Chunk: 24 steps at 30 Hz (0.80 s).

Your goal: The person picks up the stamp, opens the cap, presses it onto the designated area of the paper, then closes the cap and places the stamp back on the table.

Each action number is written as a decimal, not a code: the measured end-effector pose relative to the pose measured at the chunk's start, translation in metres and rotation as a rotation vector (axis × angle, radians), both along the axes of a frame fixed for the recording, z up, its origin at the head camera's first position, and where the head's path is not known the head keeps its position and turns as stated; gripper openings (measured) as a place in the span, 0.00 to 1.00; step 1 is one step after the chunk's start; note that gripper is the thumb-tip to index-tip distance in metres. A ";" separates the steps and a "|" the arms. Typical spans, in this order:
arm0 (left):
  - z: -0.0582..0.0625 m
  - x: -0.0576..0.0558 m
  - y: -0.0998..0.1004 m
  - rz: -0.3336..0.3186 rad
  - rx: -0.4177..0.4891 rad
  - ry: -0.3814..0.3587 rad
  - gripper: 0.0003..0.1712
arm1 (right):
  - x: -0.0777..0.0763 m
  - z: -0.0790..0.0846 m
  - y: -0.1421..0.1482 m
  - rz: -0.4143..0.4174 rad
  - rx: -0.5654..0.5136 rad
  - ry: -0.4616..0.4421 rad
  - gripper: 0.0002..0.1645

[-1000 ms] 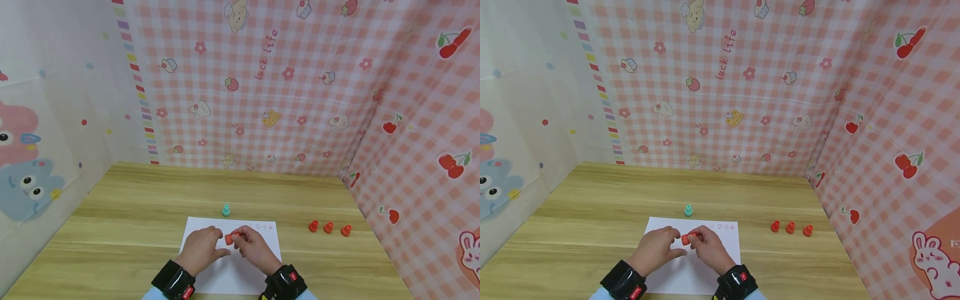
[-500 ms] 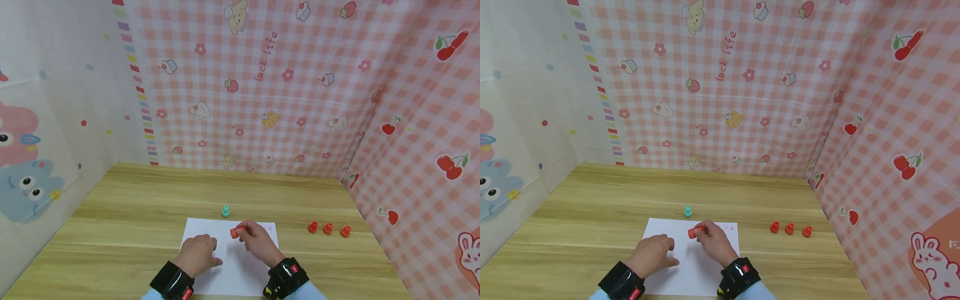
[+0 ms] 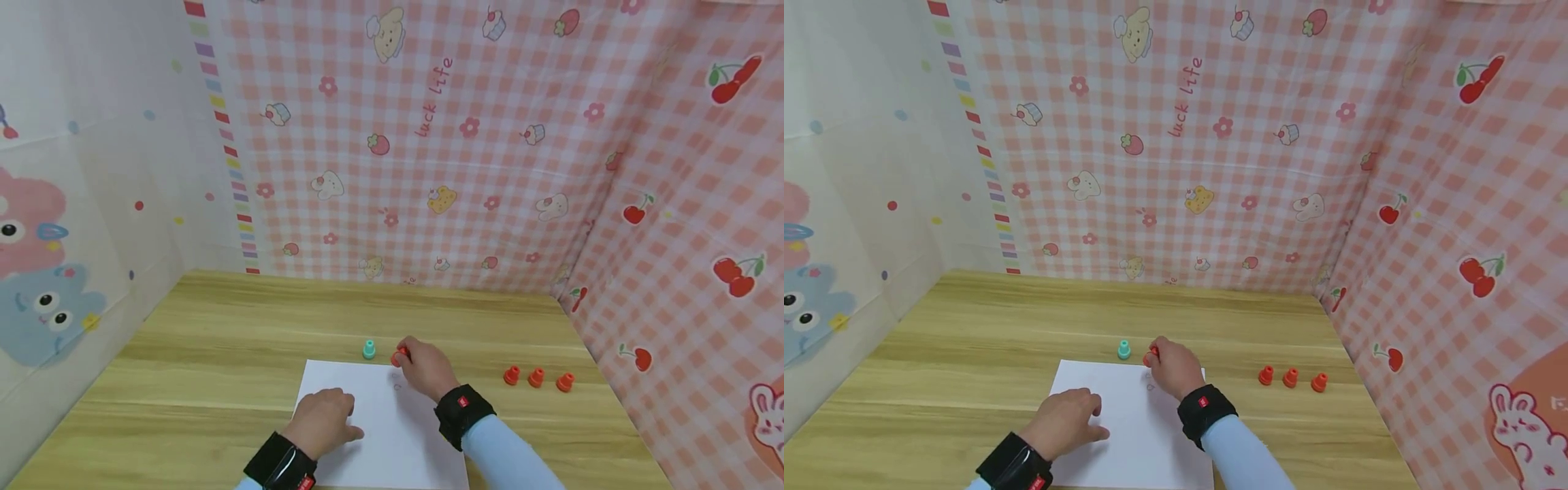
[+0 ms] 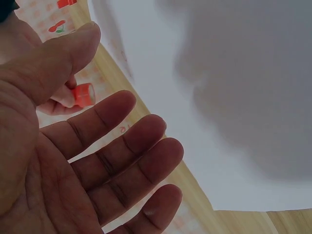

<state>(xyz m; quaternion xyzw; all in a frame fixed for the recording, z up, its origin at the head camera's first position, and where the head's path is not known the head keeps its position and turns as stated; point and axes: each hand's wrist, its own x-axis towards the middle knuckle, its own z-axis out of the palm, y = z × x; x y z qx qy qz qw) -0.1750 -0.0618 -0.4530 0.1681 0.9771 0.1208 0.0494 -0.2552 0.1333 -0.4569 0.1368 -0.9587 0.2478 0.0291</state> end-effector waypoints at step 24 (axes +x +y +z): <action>-0.001 -0.002 -0.002 -0.019 0.018 -0.018 0.19 | -0.040 -0.020 -0.019 0.062 0.263 0.144 0.08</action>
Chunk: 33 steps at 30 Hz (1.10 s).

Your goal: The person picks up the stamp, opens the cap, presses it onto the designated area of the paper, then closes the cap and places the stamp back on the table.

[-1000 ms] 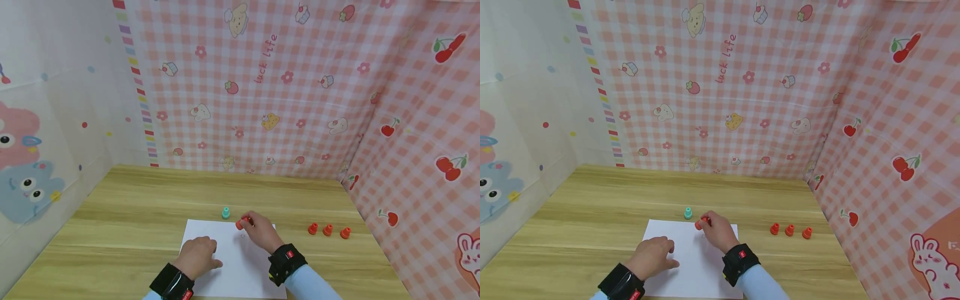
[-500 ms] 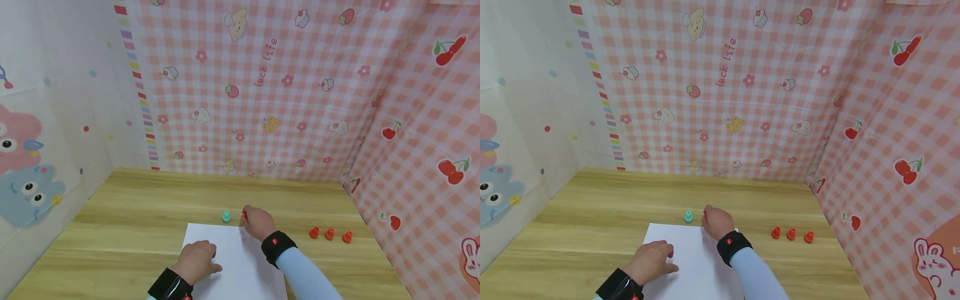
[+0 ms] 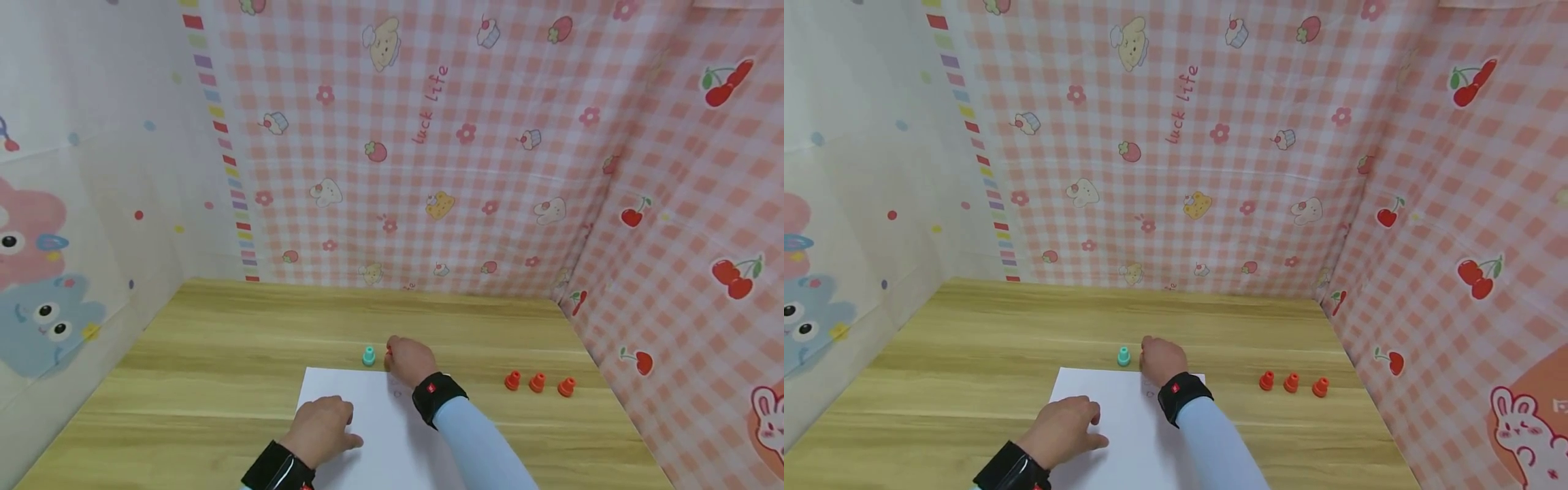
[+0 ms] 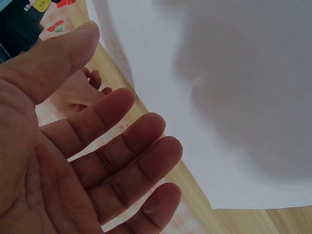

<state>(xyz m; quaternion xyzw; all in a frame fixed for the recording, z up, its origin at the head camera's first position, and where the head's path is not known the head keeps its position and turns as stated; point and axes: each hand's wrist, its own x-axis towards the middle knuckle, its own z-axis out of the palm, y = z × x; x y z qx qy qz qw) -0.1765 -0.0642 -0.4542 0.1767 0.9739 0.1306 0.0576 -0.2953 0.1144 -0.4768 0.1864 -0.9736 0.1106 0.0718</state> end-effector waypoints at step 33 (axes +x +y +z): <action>0.000 0.002 0.000 0.009 0.013 -0.008 0.18 | 0.000 0.002 0.025 -0.076 -0.002 -0.085 0.27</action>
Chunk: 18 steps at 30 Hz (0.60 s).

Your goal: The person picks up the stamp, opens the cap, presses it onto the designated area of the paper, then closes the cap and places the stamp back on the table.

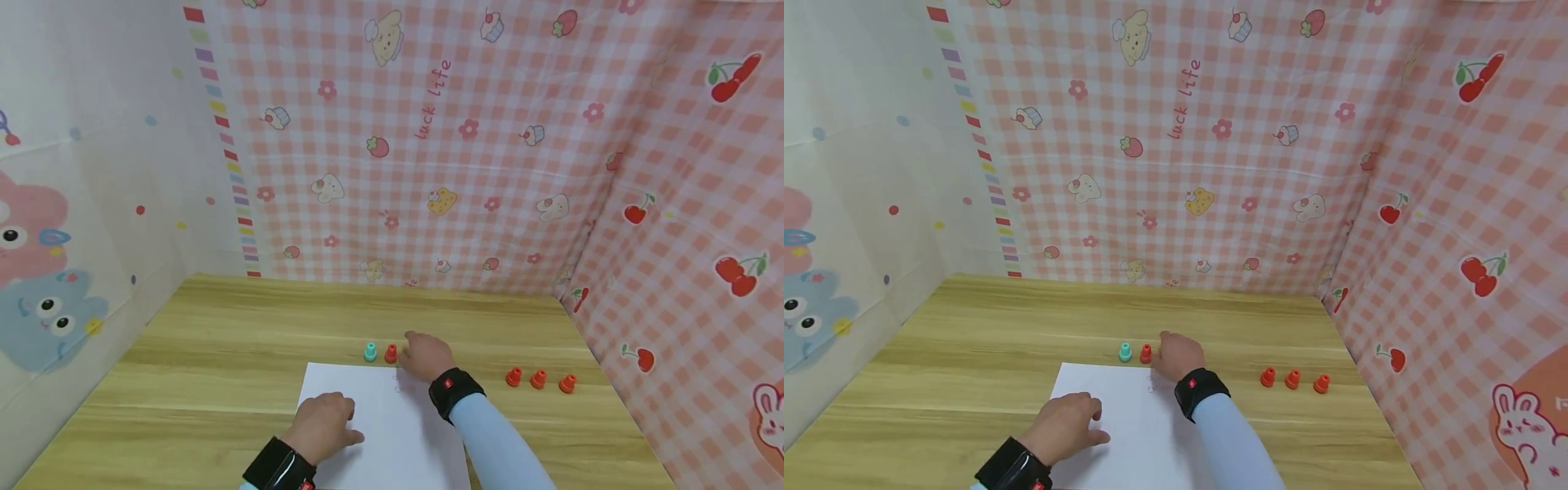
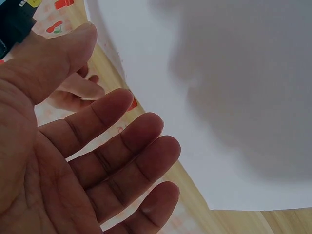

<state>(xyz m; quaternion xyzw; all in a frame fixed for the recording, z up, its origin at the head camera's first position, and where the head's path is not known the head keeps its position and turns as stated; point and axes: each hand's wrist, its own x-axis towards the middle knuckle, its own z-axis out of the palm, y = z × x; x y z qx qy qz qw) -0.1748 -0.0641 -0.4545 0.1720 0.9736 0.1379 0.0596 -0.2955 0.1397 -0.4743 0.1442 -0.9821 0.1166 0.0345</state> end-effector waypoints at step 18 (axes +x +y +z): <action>0.000 0.003 0.004 -0.024 -0.013 0.055 0.19 | 0.009 0.036 0.088 -0.139 0.036 0.021 0.25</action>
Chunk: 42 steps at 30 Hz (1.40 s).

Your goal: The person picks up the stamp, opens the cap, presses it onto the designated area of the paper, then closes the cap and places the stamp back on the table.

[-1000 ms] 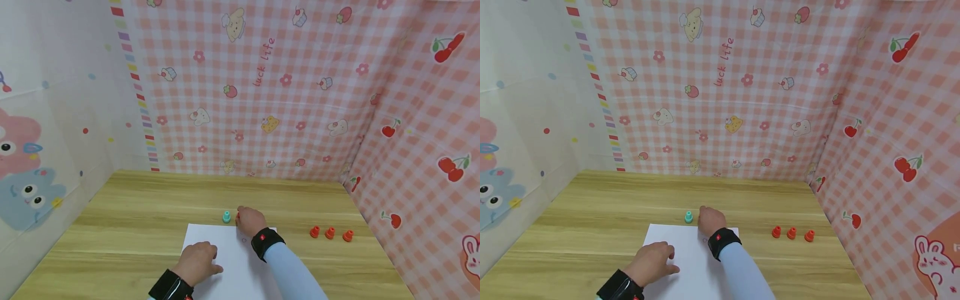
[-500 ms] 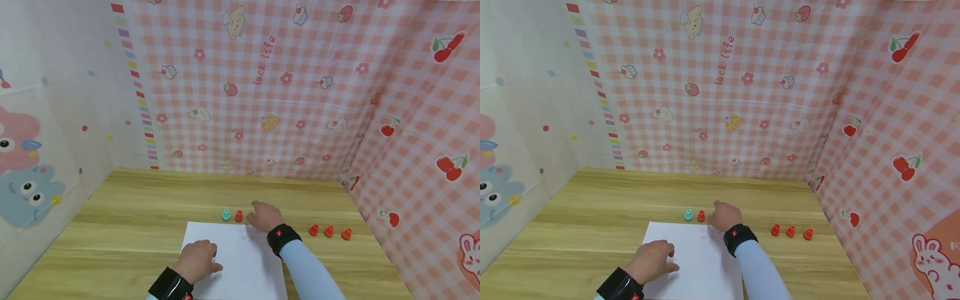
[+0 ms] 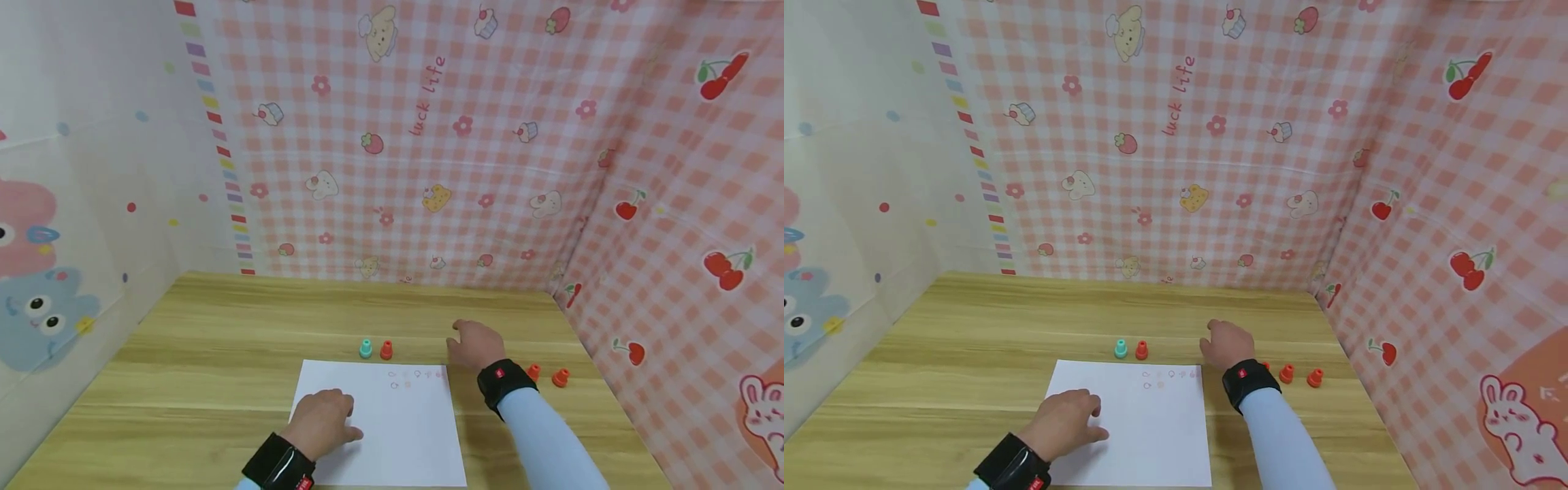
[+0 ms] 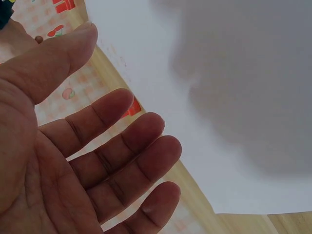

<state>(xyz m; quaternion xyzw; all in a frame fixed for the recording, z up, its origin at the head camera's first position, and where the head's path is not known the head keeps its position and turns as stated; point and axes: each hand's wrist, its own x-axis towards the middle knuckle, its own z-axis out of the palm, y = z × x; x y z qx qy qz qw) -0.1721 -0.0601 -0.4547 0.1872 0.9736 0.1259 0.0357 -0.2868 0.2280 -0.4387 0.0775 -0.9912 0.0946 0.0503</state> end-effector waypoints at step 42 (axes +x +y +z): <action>0.003 -0.003 0.005 0.018 -0.025 -0.101 0.17 | 0.045 0.000 0.193 -0.284 0.036 -0.183 0.31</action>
